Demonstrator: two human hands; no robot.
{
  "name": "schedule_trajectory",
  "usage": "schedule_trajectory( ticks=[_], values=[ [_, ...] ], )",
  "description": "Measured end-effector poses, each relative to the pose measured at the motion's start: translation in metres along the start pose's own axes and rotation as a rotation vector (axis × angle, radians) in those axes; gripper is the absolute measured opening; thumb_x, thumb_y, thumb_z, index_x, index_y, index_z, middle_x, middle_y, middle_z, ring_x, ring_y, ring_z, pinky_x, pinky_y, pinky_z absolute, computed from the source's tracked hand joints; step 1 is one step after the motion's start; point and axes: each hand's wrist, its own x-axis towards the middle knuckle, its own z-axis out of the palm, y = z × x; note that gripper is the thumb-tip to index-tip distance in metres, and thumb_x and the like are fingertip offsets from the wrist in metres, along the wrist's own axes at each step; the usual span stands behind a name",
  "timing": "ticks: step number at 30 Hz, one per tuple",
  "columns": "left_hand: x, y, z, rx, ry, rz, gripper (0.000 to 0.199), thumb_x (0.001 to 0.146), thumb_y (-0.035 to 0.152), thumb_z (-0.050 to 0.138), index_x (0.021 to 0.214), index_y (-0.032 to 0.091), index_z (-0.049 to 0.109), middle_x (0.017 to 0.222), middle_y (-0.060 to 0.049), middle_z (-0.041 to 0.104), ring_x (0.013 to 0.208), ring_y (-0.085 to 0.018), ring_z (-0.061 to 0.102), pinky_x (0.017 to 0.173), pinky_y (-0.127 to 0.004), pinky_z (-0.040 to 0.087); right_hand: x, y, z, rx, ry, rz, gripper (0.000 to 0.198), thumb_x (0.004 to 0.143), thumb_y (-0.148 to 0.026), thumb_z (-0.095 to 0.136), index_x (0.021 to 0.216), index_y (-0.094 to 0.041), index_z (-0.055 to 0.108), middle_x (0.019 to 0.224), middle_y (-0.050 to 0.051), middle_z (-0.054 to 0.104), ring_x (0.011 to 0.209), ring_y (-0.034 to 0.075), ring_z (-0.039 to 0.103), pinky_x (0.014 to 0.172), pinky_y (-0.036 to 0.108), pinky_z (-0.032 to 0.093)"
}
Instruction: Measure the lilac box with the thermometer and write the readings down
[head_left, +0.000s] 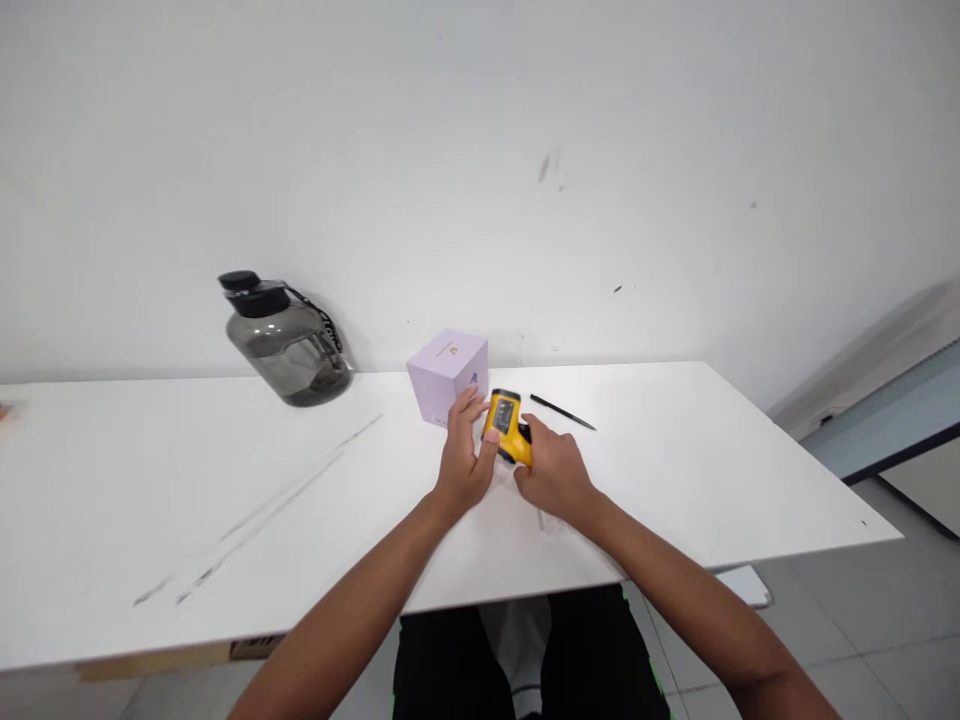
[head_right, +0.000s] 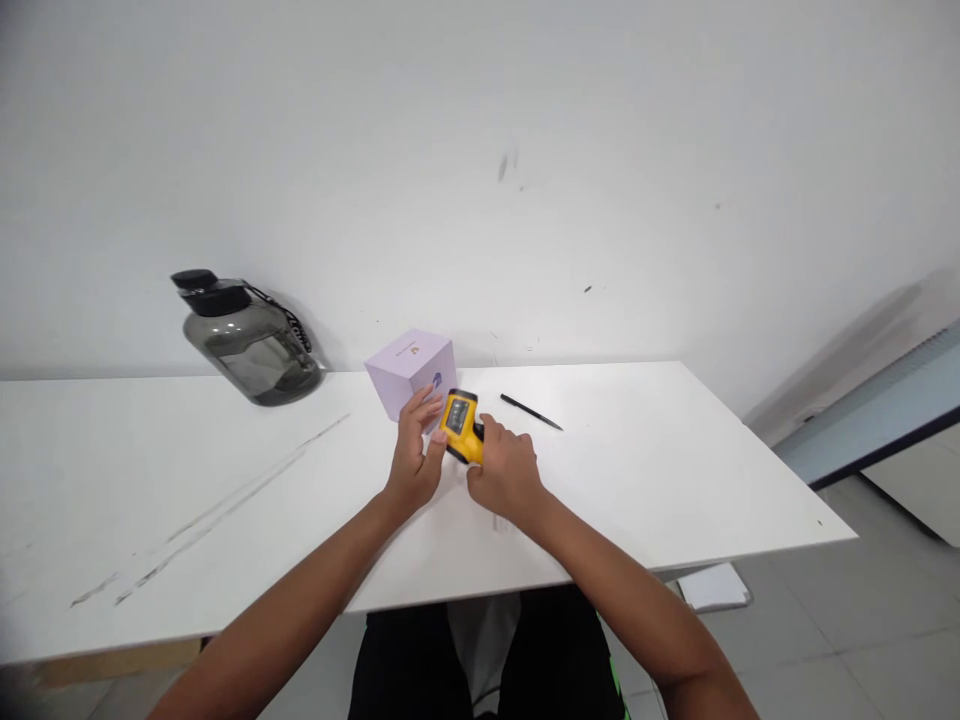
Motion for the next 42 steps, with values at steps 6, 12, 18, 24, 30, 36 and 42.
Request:
schedule_trajectory(
  ticks=[6,12,18,24,30,36,42],
  values=[
    [0.011,-0.034,-0.002,0.231,0.281,-0.165,0.078,0.081,0.042,0.067,0.143,0.021,0.025,0.153,-0.021,0.022,0.148,-0.034,0.018,0.118,-0.056,0.022,0.031,0.01,-0.001,0.747,0.201,0.147,0.06,0.073,-0.035,0.068,0.126,-0.023,0.042,0.098,0.004,0.065,0.082,0.021,0.064,0.075,0.037,0.051],
    [0.025,-0.062,-0.008,0.122,0.21,-0.661,0.112,0.058,0.043,0.084,0.145,0.02,0.017,0.15,-0.022,0.03,0.141,-0.035,0.032,0.115,-0.052,0.03,0.032,0.017,0.023,1.186,0.197,0.223,0.045,0.069,-0.045,0.076,0.095,-0.023,0.047,0.08,-0.007,0.054,0.055,0.009,0.053,0.058,0.029,0.05],
    [0.027,-0.052,-0.012,0.035,0.181,-0.731,0.093,0.058,0.046,0.085,0.132,0.021,0.034,0.138,-0.016,0.045,0.128,-0.03,0.048,0.106,-0.049,0.041,0.023,0.017,0.024,1.239,0.116,0.23,0.046,0.067,-0.034,0.074,0.101,-0.024,0.046,0.089,-0.005,0.054,0.063,0.01,0.053,0.061,0.03,0.05],
    [0.022,-0.041,-0.007,-0.119,0.012,-0.675,0.073,0.066,0.048,0.08,0.123,0.021,0.043,0.123,-0.012,0.057,0.105,-0.025,0.06,0.09,-0.043,0.051,0.023,0.016,0.024,1.262,0.062,0.139,0.049,0.067,-0.027,0.072,0.106,-0.024,0.043,0.082,-0.006,0.05,0.065,0.011,0.052,0.063,0.03,0.049],
    [0.02,-0.038,-0.006,-0.166,-0.057,-0.652,0.067,0.069,0.048,0.077,0.123,0.022,0.046,0.122,-0.01,0.059,0.1,-0.021,0.06,0.085,-0.037,0.05,0.022,0.02,0.024,1.305,-0.041,0.128,0.037,0.071,-0.028,0.071,0.098,-0.023,0.045,0.08,-0.007,0.055,0.056,0.009,0.055,0.06,0.029,0.048],
    [0.021,-0.039,-0.006,-0.2,-0.049,-0.651,0.068,0.07,0.049,0.076,0.124,0.021,0.047,0.122,-0.01,0.06,0.1,-0.021,0.059,0.082,-0.035,0.05,0.023,0.018,0.022,1.273,-0.177,0.119,0.031,0.075,-0.035,0.072,0.092,-0.02,0.052,0.059,-0.008,0.053,0.051,0.01,0.051,0.058,0.028,0.046],
    [0.02,-0.043,-0.006,-0.169,-0.06,-0.622,0.068,0.07,0.048,0.076,0.125,0.022,0.047,0.12,-0.01,0.06,0.1,-0.022,0.059,0.081,-0.036,0.049,0.022,0.018,0.018,1.292,-0.164,0.13,0.034,0.071,-0.037,0.076,0.09,-0.018,0.056,0.065,-0.006,0.057,0.051,0.009,0.051,0.056,0.027,0.045]
  ],
)
